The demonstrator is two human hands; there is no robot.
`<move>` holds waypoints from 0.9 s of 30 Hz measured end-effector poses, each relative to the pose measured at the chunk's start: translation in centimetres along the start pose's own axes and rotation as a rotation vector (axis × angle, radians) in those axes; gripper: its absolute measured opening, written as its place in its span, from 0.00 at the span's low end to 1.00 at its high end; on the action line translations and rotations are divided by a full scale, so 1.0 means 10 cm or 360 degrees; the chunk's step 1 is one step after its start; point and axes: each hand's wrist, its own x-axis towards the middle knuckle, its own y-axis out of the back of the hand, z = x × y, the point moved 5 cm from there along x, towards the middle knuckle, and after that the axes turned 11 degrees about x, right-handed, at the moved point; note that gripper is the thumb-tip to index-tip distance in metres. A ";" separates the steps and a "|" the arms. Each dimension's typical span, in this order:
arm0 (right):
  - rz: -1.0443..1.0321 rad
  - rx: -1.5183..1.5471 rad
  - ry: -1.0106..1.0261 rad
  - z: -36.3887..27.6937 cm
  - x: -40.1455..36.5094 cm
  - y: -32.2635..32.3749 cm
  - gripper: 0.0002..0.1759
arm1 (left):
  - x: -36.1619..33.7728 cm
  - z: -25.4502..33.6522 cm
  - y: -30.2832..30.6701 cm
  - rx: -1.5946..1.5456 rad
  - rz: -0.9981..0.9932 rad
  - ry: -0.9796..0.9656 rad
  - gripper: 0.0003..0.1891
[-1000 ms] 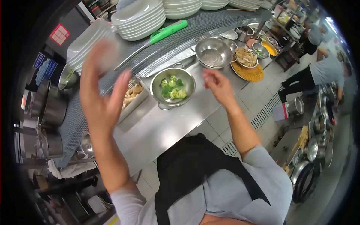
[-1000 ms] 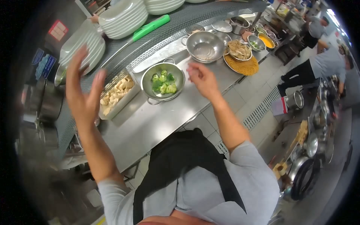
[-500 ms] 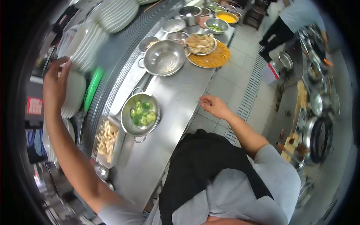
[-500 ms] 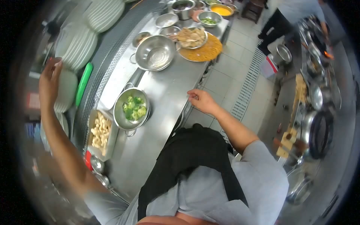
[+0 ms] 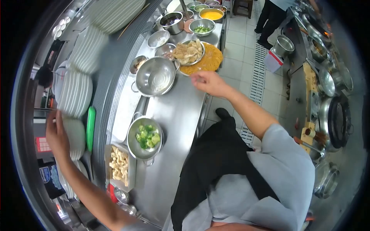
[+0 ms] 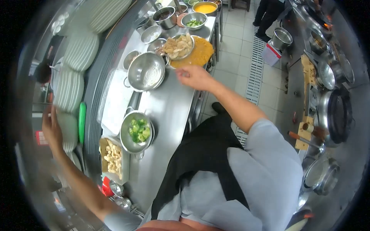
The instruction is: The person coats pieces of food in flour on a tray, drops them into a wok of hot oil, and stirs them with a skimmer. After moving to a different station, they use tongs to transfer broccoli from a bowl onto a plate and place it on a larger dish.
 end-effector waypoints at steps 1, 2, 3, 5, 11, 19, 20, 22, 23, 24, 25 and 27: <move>0.0033 0.0166 0.0065 0.02 0.29 0.12 0.22 | -0.08 0.23 0.12 0.0188 0.0085 0.0092 0.18; 0.0061 0.0338 0.0131 0.04 0.56 0.23 0.21 | -0.17 0.54 0.22 0.0382 0.0170 0.0185 0.18; 0.0046 0.0351 0.0143 0.05 0.81 0.34 0.21 | -0.26 0.97 0.26 0.0465 0.0345 -0.0025 0.17; -0.0029 0.0543 0.0156 0.08 1.29 0.55 0.21 | -0.49 1.56 0.08 0.0381 0.0419 -0.0111 0.14; 0.0122 0.0651 0.0139 0.63 2.04 1.45 0.18 | -0.09 3.30 -2.28 -0.0591 -0.0719 -0.0299 0.19; 0.0786 0.0398 -0.0511 2.47 1.50 2.90 0.17 | 1.84 2.12 -5.57 -0.1275 -0.0681 0.1052 0.33; 0.0747 0.0083 -0.0693 2.83 1.25 3.02 0.18 | 2.04 1.92 -5.82 -0.1352 -0.0711 0.1121 0.40; 0.0558 -0.0390 -0.0959 3.77 0.44 3.05 0.22 | 2.33 1.43 -6.37 -0.0921 -0.0691 0.1083 0.42; 0.0394 -0.0569 -0.1003 4.35 -0.16 2.98 0.21 | 2.41 1.45 -6.42 -0.0712 -0.0675 0.1059 0.43; 0.0103 -0.0659 -0.1440 4.31 -0.56 2.93 0.23 | 2.48 1.47 -6.47 -0.0502 -0.0661 0.1042 0.44; -0.0166 -0.0739 -0.1579 4.83 -1.27 2.84 0.26 | 2.58 1.77 -6.37 -0.0755 -0.0685 0.1141 0.45; -0.0384 -0.0587 -0.1853 5.06 -2.44 2.68 0.24 | 2.59 1.34 -6.89 -0.1239 -0.0687 0.1109 0.48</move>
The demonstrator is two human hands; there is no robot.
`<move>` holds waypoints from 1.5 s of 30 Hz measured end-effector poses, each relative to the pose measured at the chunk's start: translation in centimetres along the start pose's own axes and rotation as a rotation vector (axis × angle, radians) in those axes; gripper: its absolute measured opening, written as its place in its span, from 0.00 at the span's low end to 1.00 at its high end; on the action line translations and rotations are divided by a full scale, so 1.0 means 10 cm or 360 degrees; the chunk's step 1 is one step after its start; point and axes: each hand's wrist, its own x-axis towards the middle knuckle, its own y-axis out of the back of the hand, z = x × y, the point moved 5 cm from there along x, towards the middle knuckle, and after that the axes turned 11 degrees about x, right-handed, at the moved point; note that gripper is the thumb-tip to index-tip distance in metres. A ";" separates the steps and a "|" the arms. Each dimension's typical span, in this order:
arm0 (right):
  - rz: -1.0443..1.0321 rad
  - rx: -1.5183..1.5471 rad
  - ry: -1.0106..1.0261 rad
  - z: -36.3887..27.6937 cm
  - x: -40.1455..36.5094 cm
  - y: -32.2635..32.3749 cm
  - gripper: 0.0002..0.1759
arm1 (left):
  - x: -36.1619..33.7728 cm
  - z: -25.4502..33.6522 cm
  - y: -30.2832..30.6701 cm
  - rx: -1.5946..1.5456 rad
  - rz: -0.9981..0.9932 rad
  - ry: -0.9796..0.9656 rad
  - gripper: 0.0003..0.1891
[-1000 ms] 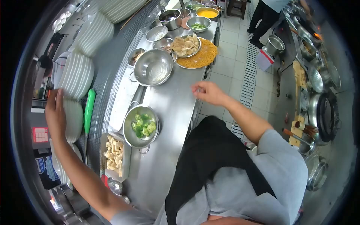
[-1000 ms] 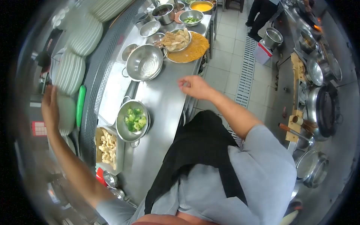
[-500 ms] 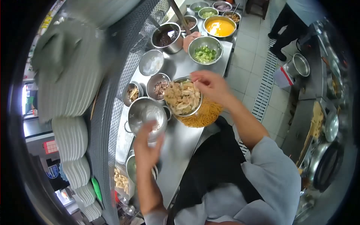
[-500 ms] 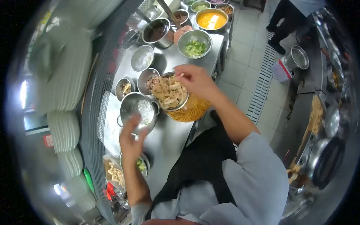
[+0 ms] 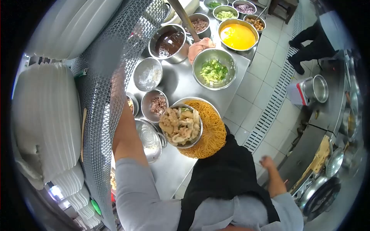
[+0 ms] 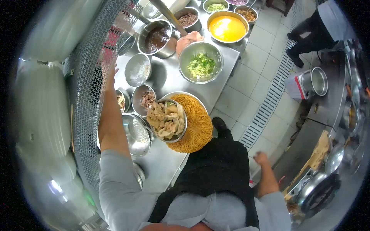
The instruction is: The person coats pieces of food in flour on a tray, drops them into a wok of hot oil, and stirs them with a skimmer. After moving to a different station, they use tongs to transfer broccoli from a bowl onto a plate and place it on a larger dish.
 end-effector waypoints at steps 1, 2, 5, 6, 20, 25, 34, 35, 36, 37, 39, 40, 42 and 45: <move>-0.0159 0.0421 -0.0336 0.40 -0.20 -0.19 0.18 | 0.06 -0.08 0.01 -0.0015 0.0010 0.0013 0.48; -0.0147 0.0405 -0.0338 0.48 -0.21 -0.19 0.18 | 0.06 -0.06 -0.01 0.0019 -0.0027 0.0000 0.46; -0.0148 0.0178 -0.0252 0.56 -0.03 -0.18 0.17 | 0.32 -0.07 -0.09 -0.0117 0.0019 0.0139 0.38; -0.0162 0.0101 -0.0231 0.58 -0.03 -0.21 0.16 | 0.47 -0.16 -0.02 -0.0196 -0.0152 0.0088 0.34; 0.0308 0.1362 0.1017 -3.60 -1.15 1.77 0.18 | -3.21 0.42 0.22 -0.0843 0.0398 -0.0130 0.10; -0.0483 0.1056 0.1592 -5.07 -2.31 0.71 0.25 | -5.11 0.06 0.33 -0.1741 0.0148 0.0341 0.09; -0.1419 0.1212 0.1357 -5.41 -3.82 -1.68 0.26 | -7.07 -0.69 1.42 -0.1030 -0.0033 0.0066 0.18; -0.1371 0.1189 0.1364 -5.39 -3.90 -1.83 0.25 | -7.25 -0.72 1.71 -0.0441 0.0172 -0.0224 0.20; -0.1379 0.1193 0.1394 -5.36 -3.99 -1.94 0.25 | -7.42 -0.88 1.95 -0.0091 0.0328 -0.0180 0.26; -0.1249 0.1025 0.1294 -5.26 -4.00 -1.99 0.24 | -7.56 -0.97 2.23 -0.0019 0.0540 -0.0256 0.28; -0.1119 0.0872 0.1220 -5.14 -3.95 -2.10 0.23 | -7.79 -0.89 3.13 0.0127 0.0982 -0.0382 0.30; -0.1083 0.0842 0.1201 -5.03 -3.82 -2.21 0.23 | -7.88 -0.70 3.65 0.0408 0.1268 -0.0570 0.30; -0.1018 0.0816 0.1137 -4.83 -3.80 -2.31 0.22 | -7.98 -0.44 4.54 0.0781 0.1614 -0.0925 0.29; -0.1020 0.0648 0.1327 -4.73 -4.09 -2.38 0.20 | -7.67 -0.15 5.62 0.1311 0.1844 -0.0776 0.33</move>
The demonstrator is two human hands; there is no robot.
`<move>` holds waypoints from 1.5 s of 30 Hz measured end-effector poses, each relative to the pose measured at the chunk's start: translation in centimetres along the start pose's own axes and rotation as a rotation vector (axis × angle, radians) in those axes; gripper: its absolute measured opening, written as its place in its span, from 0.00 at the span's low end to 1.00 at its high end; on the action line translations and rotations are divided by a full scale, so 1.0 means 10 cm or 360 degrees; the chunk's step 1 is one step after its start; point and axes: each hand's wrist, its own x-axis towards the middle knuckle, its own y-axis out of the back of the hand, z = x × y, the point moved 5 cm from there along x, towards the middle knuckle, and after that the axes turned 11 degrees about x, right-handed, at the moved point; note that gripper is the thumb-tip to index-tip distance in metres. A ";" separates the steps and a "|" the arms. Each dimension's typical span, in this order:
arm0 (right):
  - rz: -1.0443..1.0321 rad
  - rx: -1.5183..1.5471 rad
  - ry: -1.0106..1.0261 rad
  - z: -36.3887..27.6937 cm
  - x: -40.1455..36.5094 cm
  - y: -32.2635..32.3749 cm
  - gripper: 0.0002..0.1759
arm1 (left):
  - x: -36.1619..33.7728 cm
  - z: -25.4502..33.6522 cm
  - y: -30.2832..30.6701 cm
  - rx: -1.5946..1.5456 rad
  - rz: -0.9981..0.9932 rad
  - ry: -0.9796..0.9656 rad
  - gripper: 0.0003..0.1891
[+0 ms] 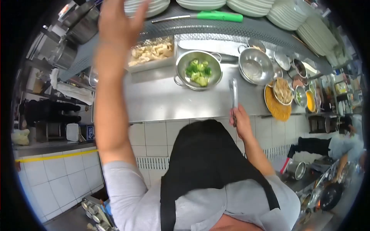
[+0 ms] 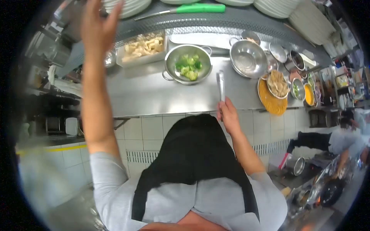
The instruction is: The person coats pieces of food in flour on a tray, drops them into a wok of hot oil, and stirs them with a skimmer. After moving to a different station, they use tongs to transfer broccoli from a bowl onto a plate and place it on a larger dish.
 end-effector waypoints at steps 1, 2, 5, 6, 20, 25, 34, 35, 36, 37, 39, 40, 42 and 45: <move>0.0001 -0.0005 0.0053 -0.09 -0.01 -0.12 0.21 | 0.24 0.07 0.03 0.0641 0.0064 -0.0231 0.25; 0.0018 -0.0020 0.0025 -0.07 0.02 -0.14 0.21 | 0.38 0.09 0.07 0.0626 0.0038 -0.0211 0.25; -0.0081 -0.0170 0.0132 -0.11 0.11 -0.07 0.25 | 0.60 -0.06 -0.08 0.0297 -0.0860 0.0537 0.21; -0.0050 -0.0182 0.0141 -0.09 0.18 0.00 0.25 | 0.60 -0.13 -0.11 0.0201 -0.1135 0.0781 0.21; -0.0186 -0.0646 0.0268 -0.42 0.63 -0.05 0.23 | 0.63 -0.46 -0.04 0.0189 -0.0903 0.0201 0.17; 0.0048 -0.1027 0.0427 -0.66 0.49 -0.23 0.25 | 0.59 -0.43 0.29 -0.0137 -0.0418 -0.0039 0.15; 0.0055 -0.1695 0.0466 -0.88 0.69 -0.94 0.24 | -1.36 -0.93 1.29 -0.0725 -0.0287 0.0217 0.08; 0.0028 -0.1860 0.0390 -0.84 0.79 -1.04 0.24 | -1.59 -0.93 1.14 -0.0693 -0.0474 0.0296 0.07; 0.0049 -0.1871 0.0387 -0.81 0.89 -1.15 0.24 | -1.87 -0.93 0.98 -0.0652 -0.0661 0.0377 0.05; 0.0024 -0.2191 0.0407 -0.75 0.98 -1.30 0.24 | -2.19 -0.92 0.80 -0.0588 -0.0776 0.0412 0.05; -0.0004 -0.2528 0.0412 -0.59 1.15 -1.43 0.23 | -2.82 -0.88 0.44 -0.0568 -0.0893 0.0470 0.05; 0.0034 -0.2585 0.0444 -0.49 1.25 -1.45 0.23 | -3.10 -0.87 0.29 -0.0537 -0.1016 0.0513 0.05; 0.0060 -0.2657 0.0485 -0.44 1.30 -1.55 0.22 | -3.67 -0.91 0.01 -0.0568 -0.1054 0.0459 0.06; 0.0129 -0.2663 0.0468 -0.47 1.29 -1.61 0.21 | -4.06 -0.86 -0.15 -0.0626 -0.1015 0.0389 0.07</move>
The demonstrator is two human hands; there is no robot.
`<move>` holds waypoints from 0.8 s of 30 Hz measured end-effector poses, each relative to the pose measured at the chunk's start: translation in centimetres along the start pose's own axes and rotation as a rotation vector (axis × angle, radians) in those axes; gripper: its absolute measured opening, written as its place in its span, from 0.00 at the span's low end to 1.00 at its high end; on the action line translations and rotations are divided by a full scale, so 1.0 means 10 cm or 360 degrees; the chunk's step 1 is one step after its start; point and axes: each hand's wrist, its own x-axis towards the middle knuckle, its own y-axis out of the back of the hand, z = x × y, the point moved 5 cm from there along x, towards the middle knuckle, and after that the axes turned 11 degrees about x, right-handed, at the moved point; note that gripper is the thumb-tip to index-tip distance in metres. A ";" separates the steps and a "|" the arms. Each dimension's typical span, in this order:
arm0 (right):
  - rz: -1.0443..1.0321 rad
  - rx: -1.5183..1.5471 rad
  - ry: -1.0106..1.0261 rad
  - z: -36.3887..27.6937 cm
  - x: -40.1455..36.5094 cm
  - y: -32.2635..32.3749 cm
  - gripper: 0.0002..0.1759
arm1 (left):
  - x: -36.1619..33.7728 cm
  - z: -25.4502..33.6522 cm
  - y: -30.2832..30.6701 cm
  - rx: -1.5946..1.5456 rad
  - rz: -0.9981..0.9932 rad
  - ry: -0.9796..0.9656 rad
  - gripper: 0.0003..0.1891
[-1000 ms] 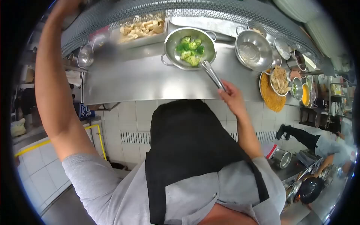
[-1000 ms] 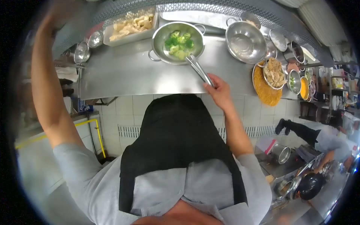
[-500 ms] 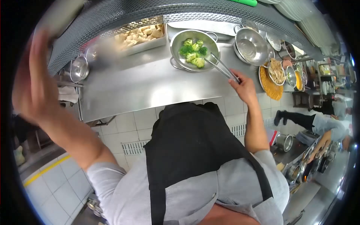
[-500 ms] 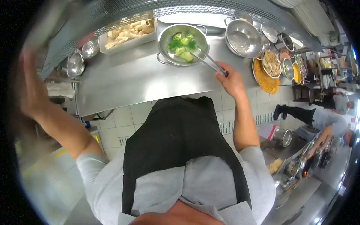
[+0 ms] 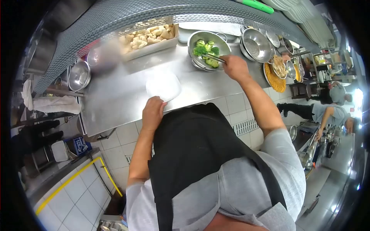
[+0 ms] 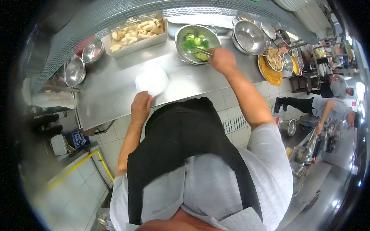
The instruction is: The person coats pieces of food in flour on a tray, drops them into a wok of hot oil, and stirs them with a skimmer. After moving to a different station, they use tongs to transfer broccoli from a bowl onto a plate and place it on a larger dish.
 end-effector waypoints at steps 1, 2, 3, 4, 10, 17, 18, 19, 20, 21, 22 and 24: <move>0.0009 0.0153 -0.0101 0.04 -0.02 0.04 0.20 | -0.04 -0.04 -0.08 -0.0010 0.0011 0.0006 0.07; 0.0019 0.0308 -0.0207 0.11 -0.04 0.08 0.20 | -0.08 -0.07 -0.17 -0.0030 -0.0010 -0.0015 0.07; 0.0021 0.0296 -0.0210 0.22 -0.06 0.08 0.20 | -0.11 -0.09 -0.25 -0.0050 -0.0033 -0.0038 0.07; 0.0107 0.0497 -0.0200 0.35 -0.09 0.05 0.19 | -0.16 -0.15 -0.34 -0.0072 -0.0121 -0.0019 0.08; 0.0282 0.0755 -0.0300 0.47 -0.26 0.13 0.21 | 0.00 -0.28 -0.22 -0.0104 -0.0097 0.0193 0.20; 0.0381 0.1023 -0.0589 0.70 -0.25 0.05 0.25 | -0.19 -1.37 -0.01 0.0480 0.0126 0.0485 0.22; 0.0384 0.1021 -0.0596 0.73 -0.26 0.08 0.25 | -0.16 -1.39 -0.05 0.0475 0.0123 0.0481 0.22; 0.0421 0.0909 -0.0482 0.66 -0.30 0.20 0.25 | -0.14 -1.39 -0.03 0.0504 0.0103 0.0487 0.22; 0.0446 0.0801 -0.0363 0.56 -0.33 0.29 0.25 | -0.16 -1.40 -0.01 0.0541 0.0080 0.0503 0.21; 0.0426 0.0808 -0.0353 0.51 -0.34 0.35 0.25 | -0.17 -1.41 -0.02 0.0553 0.0073 0.0522 0.21; 0.0243 0.0703 -0.0396 0.45 -0.34 0.37 0.25 | -0.17 -1.43 -0.03 0.0560 0.0080 0.0528 0.21; -0.0008 0.0603 -0.0356 0.30 -0.31 0.40 0.24 | -0.15 -1.43 -0.05 0.0569 0.0093 0.0547 0.21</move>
